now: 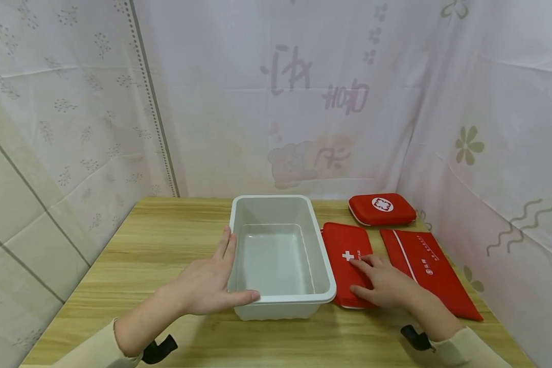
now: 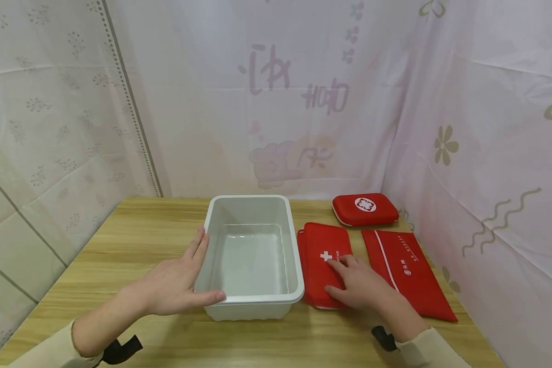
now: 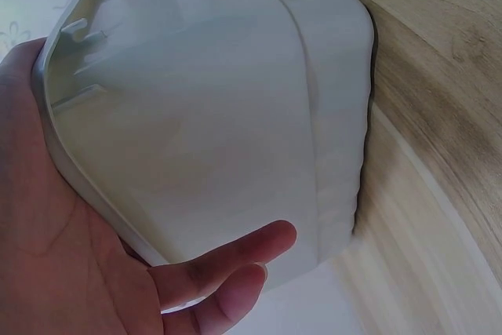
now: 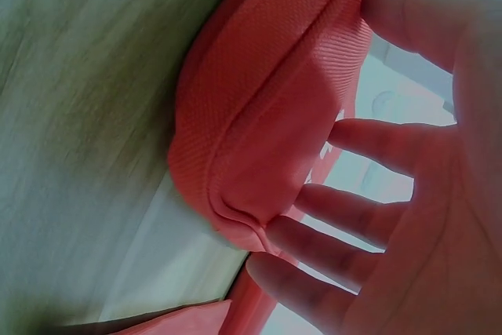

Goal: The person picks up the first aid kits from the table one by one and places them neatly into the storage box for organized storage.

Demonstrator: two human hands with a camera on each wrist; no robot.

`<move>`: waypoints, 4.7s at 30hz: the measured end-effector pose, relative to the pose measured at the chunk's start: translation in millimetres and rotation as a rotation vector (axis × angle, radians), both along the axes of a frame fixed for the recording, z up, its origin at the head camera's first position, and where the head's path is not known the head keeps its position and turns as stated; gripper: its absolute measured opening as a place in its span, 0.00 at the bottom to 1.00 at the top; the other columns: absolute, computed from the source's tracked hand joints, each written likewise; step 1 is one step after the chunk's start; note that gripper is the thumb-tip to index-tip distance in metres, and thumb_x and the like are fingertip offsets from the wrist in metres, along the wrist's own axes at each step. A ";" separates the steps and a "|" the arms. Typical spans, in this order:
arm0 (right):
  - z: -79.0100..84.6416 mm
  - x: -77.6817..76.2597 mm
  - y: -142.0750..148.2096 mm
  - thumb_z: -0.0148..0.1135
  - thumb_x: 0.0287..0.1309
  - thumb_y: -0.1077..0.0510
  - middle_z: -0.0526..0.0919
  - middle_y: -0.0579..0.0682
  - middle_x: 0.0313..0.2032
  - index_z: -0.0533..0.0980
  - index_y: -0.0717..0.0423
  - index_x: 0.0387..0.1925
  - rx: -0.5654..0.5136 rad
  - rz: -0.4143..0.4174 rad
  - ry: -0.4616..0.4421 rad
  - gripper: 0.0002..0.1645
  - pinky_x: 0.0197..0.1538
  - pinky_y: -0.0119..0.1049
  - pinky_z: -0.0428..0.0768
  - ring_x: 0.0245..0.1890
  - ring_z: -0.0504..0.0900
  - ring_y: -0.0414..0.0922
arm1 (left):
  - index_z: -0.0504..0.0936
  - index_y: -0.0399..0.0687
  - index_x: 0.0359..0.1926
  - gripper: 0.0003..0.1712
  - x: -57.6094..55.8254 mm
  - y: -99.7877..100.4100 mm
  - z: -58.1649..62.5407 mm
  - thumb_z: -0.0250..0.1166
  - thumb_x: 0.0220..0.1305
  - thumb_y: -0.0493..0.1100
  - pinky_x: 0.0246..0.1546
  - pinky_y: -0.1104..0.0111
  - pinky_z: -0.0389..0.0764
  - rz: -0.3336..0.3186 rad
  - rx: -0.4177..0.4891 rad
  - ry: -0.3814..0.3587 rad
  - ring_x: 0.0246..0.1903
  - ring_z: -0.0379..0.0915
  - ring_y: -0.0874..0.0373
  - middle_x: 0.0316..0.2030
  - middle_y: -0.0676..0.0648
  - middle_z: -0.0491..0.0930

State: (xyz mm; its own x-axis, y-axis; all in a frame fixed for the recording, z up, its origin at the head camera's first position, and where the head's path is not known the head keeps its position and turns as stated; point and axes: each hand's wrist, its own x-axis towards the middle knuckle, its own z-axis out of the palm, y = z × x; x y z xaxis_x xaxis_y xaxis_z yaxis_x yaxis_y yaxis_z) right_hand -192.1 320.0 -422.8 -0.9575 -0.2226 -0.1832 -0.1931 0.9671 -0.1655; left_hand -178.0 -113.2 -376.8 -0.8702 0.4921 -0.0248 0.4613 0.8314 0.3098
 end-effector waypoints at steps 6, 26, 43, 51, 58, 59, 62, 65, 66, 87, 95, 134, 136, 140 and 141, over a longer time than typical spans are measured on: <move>-1.1 5.3 -2.3 0.67 0.53 0.26 0.68 0.59 0.69 0.69 0.46 0.73 0.005 -0.002 -0.007 0.52 0.57 0.66 0.76 0.67 0.66 0.62 | 0.27 0.46 0.80 0.76 -0.7 -0.8 -1.4 0.47 0.52 0.90 0.32 0.65 0.78 -0.001 0.013 -0.003 0.19 0.71 0.63 0.81 0.42 0.23; 12.6 17.2 -0.4 0.63 0.56 0.24 0.70 0.63 0.66 0.70 0.49 0.71 -0.020 -0.002 0.007 0.51 0.54 0.65 0.78 0.63 0.71 0.63 | 0.24 0.49 0.80 0.75 0.9 -0.4 1.9 0.47 0.52 0.90 0.19 0.68 0.69 0.004 0.023 -0.034 0.12 0.65 0.60 0.80 0.47 0.19; 10.0 -66.1 36.8 0.64 0.65 0.38 0.68 0.70 0.57 0.47 0.58 0.77 -0.511 -0.348 -0.303 0.55 0.42 0.48 0.85 0.46 0.76 0.57 | 0.25 0.49 0.80 0.75 -1.1 -0.3 1.4 0.47 0.52 0.90 0.21 0.68 0.71 -0.014 0.016 -0.037 0.14 0.67 0.61 0.80 0.47 0.18; -2.7 -86.9 49.7 0.68 0.63 0.41 0.68 0.68 0.60 0.42 0.51 0.79 -0.637 -0.366 -0.369 0.58 0.47 0.44 0.83 0.51 0.77 0.56 | 0.26 0.47 0.80 0.75 -1.2 -1.2 1.4 0.46 0.52 0.90 0.30 0.67 0.77 -0.010 0.011 -0.032 0.17 0.69 0.64 0.81 0.46 0.20; -4.2 -87.2 51.6 0.66 0.65 0.47 0.66 0.66 0.65 0.41 0.42 0.80 -0.779 -0.334 -0.426 0.55 0.52 0.45 0.82 0.54 0.79 0.54 | 0.27 0.46 0.81 0.75 -0.3 -1.7 0.9 0.46 0.52 0.90 0.28 0.67 0.76 -0.006 0.013 -0.032 0.16 0.69 0.63 0.81 0.45 0.21; -4.3 -86.3 51.6 0.66 0.66 0.48 0.64 0.66 0.67 0.42 0.40 0.80 -0.809 -0.332 -0.442 0.54 0.52 0.45 0.82 0.55 0.78 0.54 | 0.28 0.46 0.81 0.75 -0.4 -1.6 0.8 0.46 0.53 0.90 0.30 0.67 0.77 -0.007 0.014 -0.027 0.17 0.70 0.63 0.81 0.45 0.21; -4.1 -82.9 52.6 0.63 0.69 0.51 0.59 0.65 0.70 0.43 0.37 0.80 -0.921 -0.328 -0.499 0.51 0.54 0.47 0.82 0.58 0.76 0.55 | 0.28 0.45 0.81 0.75 -0.5 -1.6 0.4 0.46 0.53 0.90 0.32 0.66 0.78 -0.008 0.015 -0.024 0.18 0.70 0.64 0.81 0.44 0.22; -3.9 -79.4 54.3 0.60 0.71 0.55 0.58 0.63 0.71 0.49 0.36 0.80 -1.012 -0.322 -0.529 0.46 0.56 0.49 0.82 0.59 0.75 0.55 | 0.27 0.47 0.80 0.74 -0.6 -1.3 0.3 0.46 0.53 0.90 0.30 0.67 0.77 -0.010 0.022 -0.032 0.17 0.69 0.64 0.81 0.45 0.20; -4.1 -78.4 55.0 0.60 0.71 0.55 0.58 0.63 0.71 0.51 0.37 0.80 -1.023 -0.316 -0.523 0.43 0.56 0.49 0.82 0.59 0.76 0.54 | 0.26 0.47 0.80 0.74 -0.7 -1.3 0.2 0.47 0.53 0.90 0.28 0.67 0.76 -0.010 0.023 -0.034 0.16 0.69 0.64 0.81 0.46 0.20; 9.8 -61.5 66.0 0.63 0.69 0.46 0.73 0.48 0.58 0.60 0.38 0.78 -1.137 -0.415 -0.275 0.40 0.52 0.47 0.85 0.47 0.85 0.43 | 0.26 0.48 0.80 0.74 -2.0 -1.9 -2.6 0.47 0.54 0.89 0.27 0.68 0.75 -0.015 0.032 -0.030 0.19 0.71 0.64 0.81 0.45 0.20; 27.6 -53.1 73.1 0.62 0.71 0.48 0.77 0.43 0.52 0.62 0.35 0.77 -1.179 -0.390 -0.264 0.37 0.49 0.46 0.85 0.45 0.86 0.42 | 0.26 0.48 0.80 0.75 -2.9 -1.5 -2.2 0.48 0.53 0.89 0.30 0.66 0.77 -0.014 0.038 -0.032 0.20 0.71 0.64 0.81 0.45 0.21; 154.2 -67.2 34.1 0.61 0.71 0.54 0.77 0.43 0.56 0.64 0.39 0.75 -1.409 -0.268 -0.125 0.35 0.45 0.41 0.86 0.46 0.87 0.42 | 0.30 0.42 0.81 0.76 -2.8 -2.5 -5.3 0.49 0.54 0.89 0.37 0.65 0.80 -0.011 0.049 -0.005 0.32 0.81 0.59 0.81 0.43 0.23; 156.5 -68.0 28.0 0.62 0.71 0.54 0.77 0.43 0.56 0.64 0.39 0.75 -1.403 -0.266 -0.131 0.35 0.45 0.42 0.86 0.46 0.87 0.42 | 0.30 0.42 0.81 0.76 -2.8 -2.3 -5.6 0.49 0.53 0.89 0.38 0.64 0.80 -0.011 0.051 0.000 0.34 0.82 0.57 0.81 0.43 0.23; 157.9 -71.5 14.8 0.63 0.70 0.53 0.76 0.44 0.57 0.65 0.38 0.74 -1.393 -0.262 -0.141 0.34 0.45 0.43 0.87 0.46 0.87 0.43 | 0.30 0.42 0.81 0.76 -2.7 -2.4 -5.2 0.49 0.53 0.89 0.38 0.64 0.80 -0.009 0.049 0.000 0.33 0.81 0.58 0.81 0.43 0.23; 157.5 -72.7 11.3 0.63 0.70 0.53 0.76 0.45 0.57 0.66 0.38 0.74 -1.397 -0.263 -0.145 0.34 0.45 0.43 0.87 0.46 0.87 0.43 | 0.29 0.43 0.81 0.76 -2.8 -2.5 -4.9 0.49 0.53 0.89 0.36 0.65 0.80 -0.008 0.051 -0.006 0.30 0.80 0.59 0.81 0.44 0.22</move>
